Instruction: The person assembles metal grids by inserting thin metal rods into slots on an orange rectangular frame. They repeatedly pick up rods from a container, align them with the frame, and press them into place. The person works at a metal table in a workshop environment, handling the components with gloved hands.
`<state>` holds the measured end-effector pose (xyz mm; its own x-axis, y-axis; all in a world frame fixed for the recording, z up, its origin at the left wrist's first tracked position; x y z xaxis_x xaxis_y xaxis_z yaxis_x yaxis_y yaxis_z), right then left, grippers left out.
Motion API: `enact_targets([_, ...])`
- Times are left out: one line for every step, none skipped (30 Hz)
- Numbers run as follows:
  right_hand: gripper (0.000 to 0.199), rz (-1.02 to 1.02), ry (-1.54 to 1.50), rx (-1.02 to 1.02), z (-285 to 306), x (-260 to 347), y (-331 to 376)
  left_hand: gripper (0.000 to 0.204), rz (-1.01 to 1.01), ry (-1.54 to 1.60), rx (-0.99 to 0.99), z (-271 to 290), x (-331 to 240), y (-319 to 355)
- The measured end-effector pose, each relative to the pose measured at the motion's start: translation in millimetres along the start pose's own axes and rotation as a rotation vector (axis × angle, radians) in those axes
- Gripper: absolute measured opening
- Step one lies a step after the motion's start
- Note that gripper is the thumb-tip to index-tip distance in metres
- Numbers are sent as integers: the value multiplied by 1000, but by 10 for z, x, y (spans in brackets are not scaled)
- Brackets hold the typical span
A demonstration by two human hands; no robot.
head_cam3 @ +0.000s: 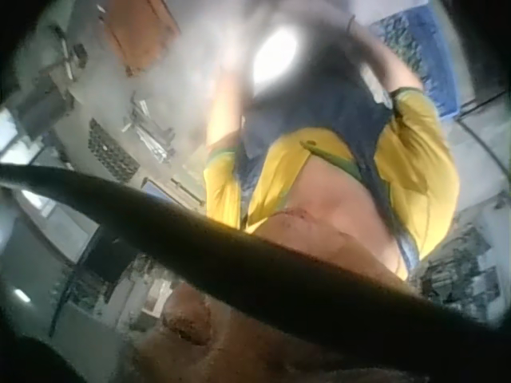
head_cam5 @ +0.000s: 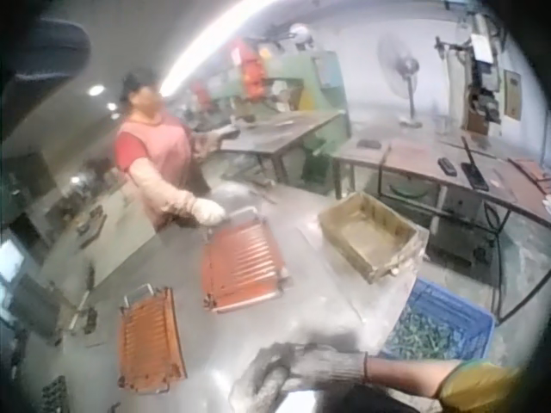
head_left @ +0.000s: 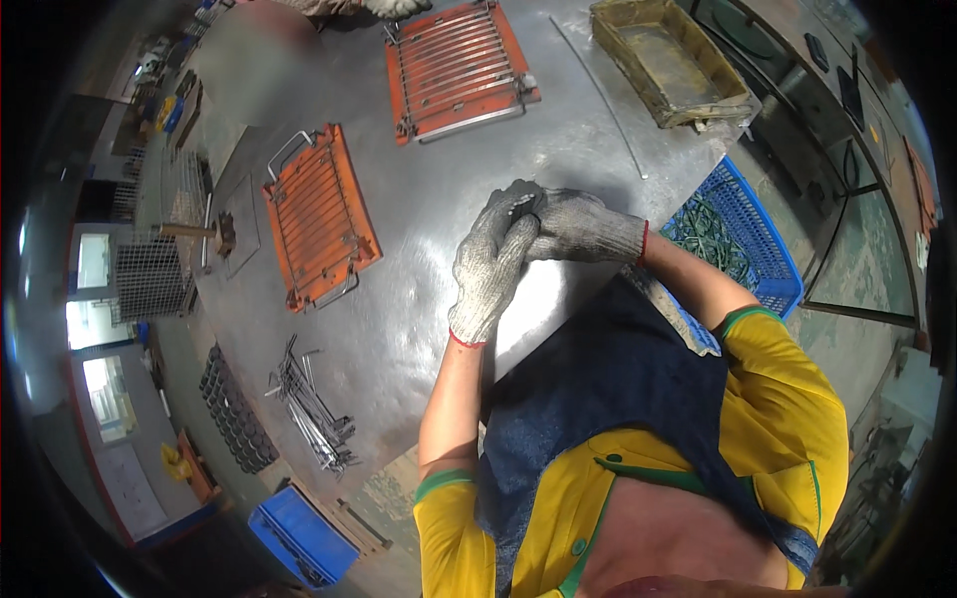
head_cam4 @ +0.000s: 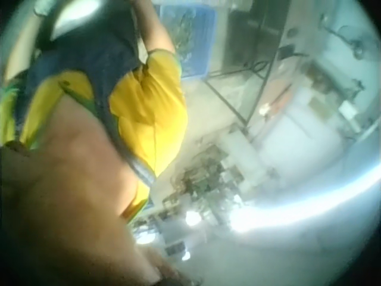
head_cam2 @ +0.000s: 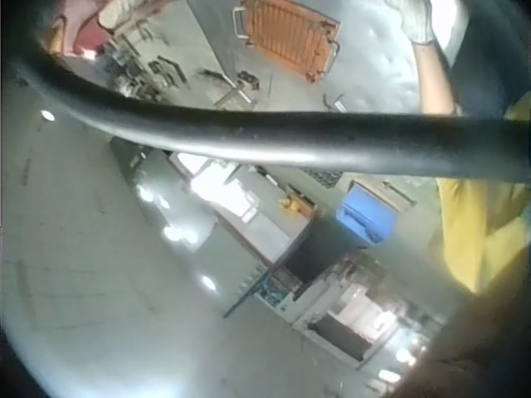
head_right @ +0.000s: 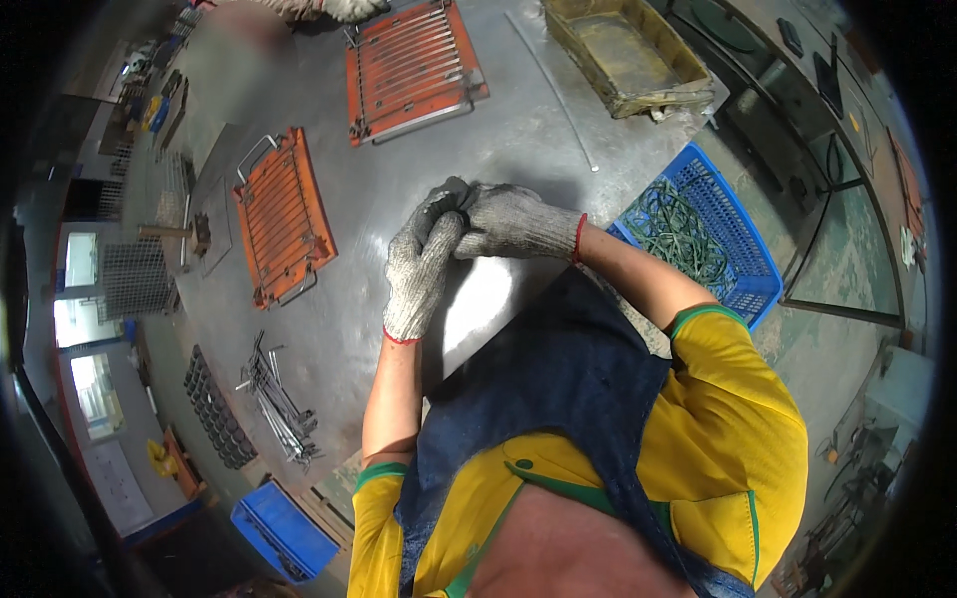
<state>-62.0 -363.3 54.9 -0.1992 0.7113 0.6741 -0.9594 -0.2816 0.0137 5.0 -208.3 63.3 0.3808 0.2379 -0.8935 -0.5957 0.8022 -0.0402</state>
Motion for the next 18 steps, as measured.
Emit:
enact_targets([35, 101, 5, -54, -63, -48, -35, 34, -7, 51, -18, 20, 35, 24])
enact_targets([35, 200, 10, -110, -127, -73, -68, 35, -15, 102, -35, 40, 63, 48])
enact_targets([36, 116, -140, -48, -218, -120, -101, 35, -23, 153, -52, 62, 80, 82])
enact_targets([36, 71, -182, -45, -314, -144, -131, 36, 41, 223, -30, 98, 37, 112])
enact_targets([35, 25, -220, -42, -387, -162, -156, 38, 102, 295, -10, 149, -84, 118])
enact_targets([34, -21, -257, -39, -437, -165, -174, 40, 163, 368, 12, 173, -143, 132])
enact_targets([35, 79, -245, -99, -407, -74, -211, 40, 114, 365, -37, 164, -89, 159])
enact_targets([36, 94, -255, -43, -354, -20, -244, 38, 96, 290, -35, 185, -50, 178])
enact_targets([37, 109, -266, 13, -268, 32, -279, 37, 79, 215, -33, 226, -24, 189])
enact_targets([38, 121, -277, 66, -228, 58, -302, 36, 62, 140, -26, 256, -4, 204])
enact_targets([39, 126, -295, 58, -260, 39, -330, 36, 64, 115, -26, 270, 41, 231])
enact_targets([40, 132, -313, 50, -337, -3, -365, 36, 66, 90, -26, 279, 95, 261])
enact_targets([41, 134, -331, 38, -414, -47, -394, 35, 65, 64, -21, 292, 121, 272])
enact_targets([42, 135, -351, 35, -512, -92, -424, 35, 131, 198, -13, 310, 81, 296])
enact_targets([43, 136, -371, 30, -614, -141, -451, 35, 195, 332, -5, 333, -2, 328])
enact_targets([43, 138, -390, 30, -649, -129, -475, 34, 260, 468, 0, 348, -44, 359])
enact_targets([43, 117, -388, 44, -671, -126, -490, 34, 239, 470, -20, 365, -48, 371])
enact_targets([43, 95, -385, 56, -686, -115, -504, 34, 218, 473, -40, 380, -48, 379])
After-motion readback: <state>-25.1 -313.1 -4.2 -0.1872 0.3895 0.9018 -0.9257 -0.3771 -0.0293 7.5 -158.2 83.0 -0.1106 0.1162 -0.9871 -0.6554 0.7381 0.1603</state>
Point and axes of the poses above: each hand's wrist, its own y-axis away from the middle knuckle, its own z-axis out of the back of the hand, x = y × z, the point moved 2 cm from there along -y, towards the middle knuckle, and after that the axes turned 10 degrees about x, right-handed, at the moved point
